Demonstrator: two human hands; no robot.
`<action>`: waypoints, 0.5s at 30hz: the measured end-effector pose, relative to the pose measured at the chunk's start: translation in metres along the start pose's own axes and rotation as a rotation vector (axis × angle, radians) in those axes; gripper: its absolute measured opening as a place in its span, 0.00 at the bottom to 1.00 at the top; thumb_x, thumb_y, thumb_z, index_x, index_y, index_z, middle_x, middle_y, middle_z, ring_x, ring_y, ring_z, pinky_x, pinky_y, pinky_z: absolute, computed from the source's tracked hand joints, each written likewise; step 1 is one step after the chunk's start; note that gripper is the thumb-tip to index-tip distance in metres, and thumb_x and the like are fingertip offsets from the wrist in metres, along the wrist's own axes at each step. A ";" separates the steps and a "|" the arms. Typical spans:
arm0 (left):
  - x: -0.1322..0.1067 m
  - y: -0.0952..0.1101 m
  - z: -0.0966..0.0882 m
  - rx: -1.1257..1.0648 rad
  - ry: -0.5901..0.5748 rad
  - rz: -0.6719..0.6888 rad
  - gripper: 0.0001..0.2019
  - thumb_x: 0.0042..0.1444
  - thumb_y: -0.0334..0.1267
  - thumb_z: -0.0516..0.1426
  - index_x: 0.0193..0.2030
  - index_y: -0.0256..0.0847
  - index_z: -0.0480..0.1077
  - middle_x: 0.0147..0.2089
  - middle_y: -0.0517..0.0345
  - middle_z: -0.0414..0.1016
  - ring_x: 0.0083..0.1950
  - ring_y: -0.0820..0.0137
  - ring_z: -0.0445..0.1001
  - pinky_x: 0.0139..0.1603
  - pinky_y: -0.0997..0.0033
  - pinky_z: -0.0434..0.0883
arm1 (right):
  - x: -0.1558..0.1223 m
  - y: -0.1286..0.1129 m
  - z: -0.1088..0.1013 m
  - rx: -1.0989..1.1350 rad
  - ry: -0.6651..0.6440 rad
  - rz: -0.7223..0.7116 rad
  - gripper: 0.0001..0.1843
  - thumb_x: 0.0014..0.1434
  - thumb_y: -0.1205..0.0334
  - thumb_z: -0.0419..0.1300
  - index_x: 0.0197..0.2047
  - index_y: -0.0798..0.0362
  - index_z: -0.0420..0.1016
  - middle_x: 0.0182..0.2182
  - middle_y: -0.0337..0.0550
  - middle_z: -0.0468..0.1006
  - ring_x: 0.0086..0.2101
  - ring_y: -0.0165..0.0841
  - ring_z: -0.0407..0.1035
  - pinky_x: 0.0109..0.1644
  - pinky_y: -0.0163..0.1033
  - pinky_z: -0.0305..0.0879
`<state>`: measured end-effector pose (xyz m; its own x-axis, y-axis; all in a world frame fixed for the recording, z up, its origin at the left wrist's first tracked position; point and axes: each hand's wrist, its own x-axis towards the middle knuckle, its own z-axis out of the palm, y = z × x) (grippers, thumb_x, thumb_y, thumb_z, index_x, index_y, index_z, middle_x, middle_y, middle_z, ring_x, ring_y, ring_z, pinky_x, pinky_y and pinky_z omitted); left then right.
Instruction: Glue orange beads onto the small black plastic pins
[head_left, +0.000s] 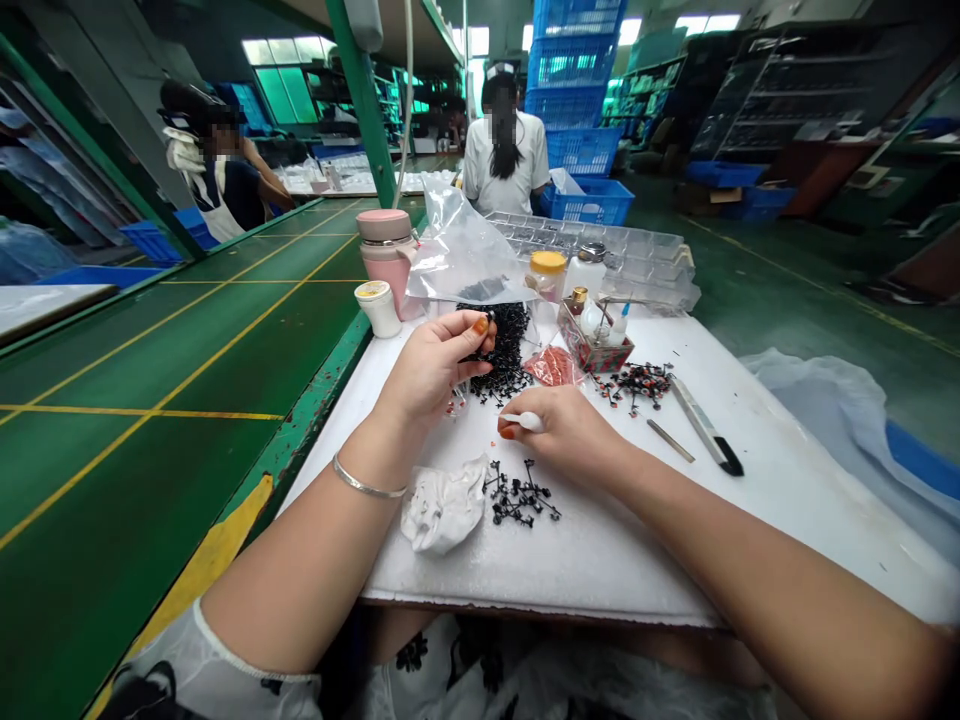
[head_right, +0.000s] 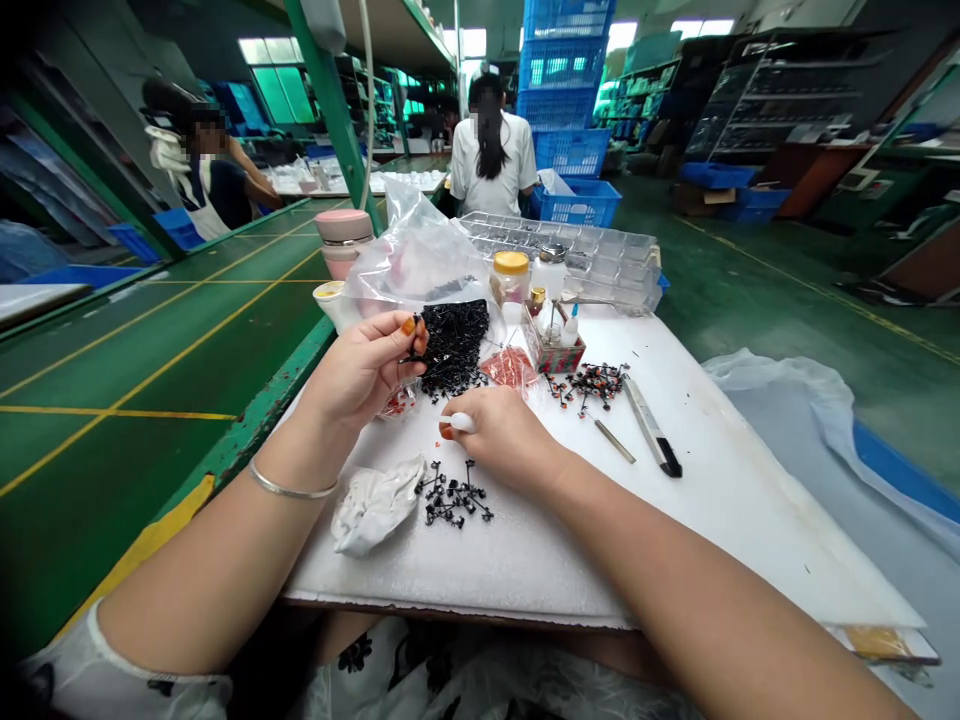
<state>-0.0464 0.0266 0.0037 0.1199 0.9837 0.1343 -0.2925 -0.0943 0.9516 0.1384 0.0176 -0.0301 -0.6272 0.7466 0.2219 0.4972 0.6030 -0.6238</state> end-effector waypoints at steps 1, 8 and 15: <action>0.001 0.000 -0.001 -0.003 0.002 0.007 0.06 0.51 0.36 0.64 0.34 0.38 0.73 0.33 0.62 0.69 0.32 0.78 0.69 0.32 0.81 0.73 | 0.001 -0.001 0.005 -0.046 0.011 -0.018 0.09 0.56 0.72 0.59 0.32 0.53 0.80 0.31 0.40 0.81 0.33 0.32 0.73 0.39 0.36 0.62; 0.002 0.004 -0.004 -0.022 0.032 0.041 0.06 0.50 0.36 0.64 0.34 0.37 0.73 0.33 0.61 0.69 0.32 0.79 0.68 0.31 0.82 0.72 | 0.004 -0.003 0.018 -0.194 -0.001 -0.031 0.07 0.57 0.69 0.61 0.37 0.53 0.81 0.35 0.43 0.81 0.36 0.34 0.73 0.41 0.37 0.63; 0.001 0.008 -0.006 -0.025 0.057 0.058 0.06 0.49 0.35 0.63 0.34 0.36 0.73 0.32 0.62 0.69 0.32 0.79 0.68 0.30 0.82 0.72 | 0.004 -0.008 0.022 -0.342 -0.052 0.075 0.07 0.57 0.63 0.62 0.37 0.51 0.81 0.34 0.44 0.82 0.36 0.36 0.74 0.39 0.37 0.62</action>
<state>-0.0543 0.0277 0.0103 0.0477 0.9840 0.1718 -0.3210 -0.1478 0.9355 0.1189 0.0098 -0.0409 -0.6065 0.7826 0.1406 0.7098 0.6126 -0.3476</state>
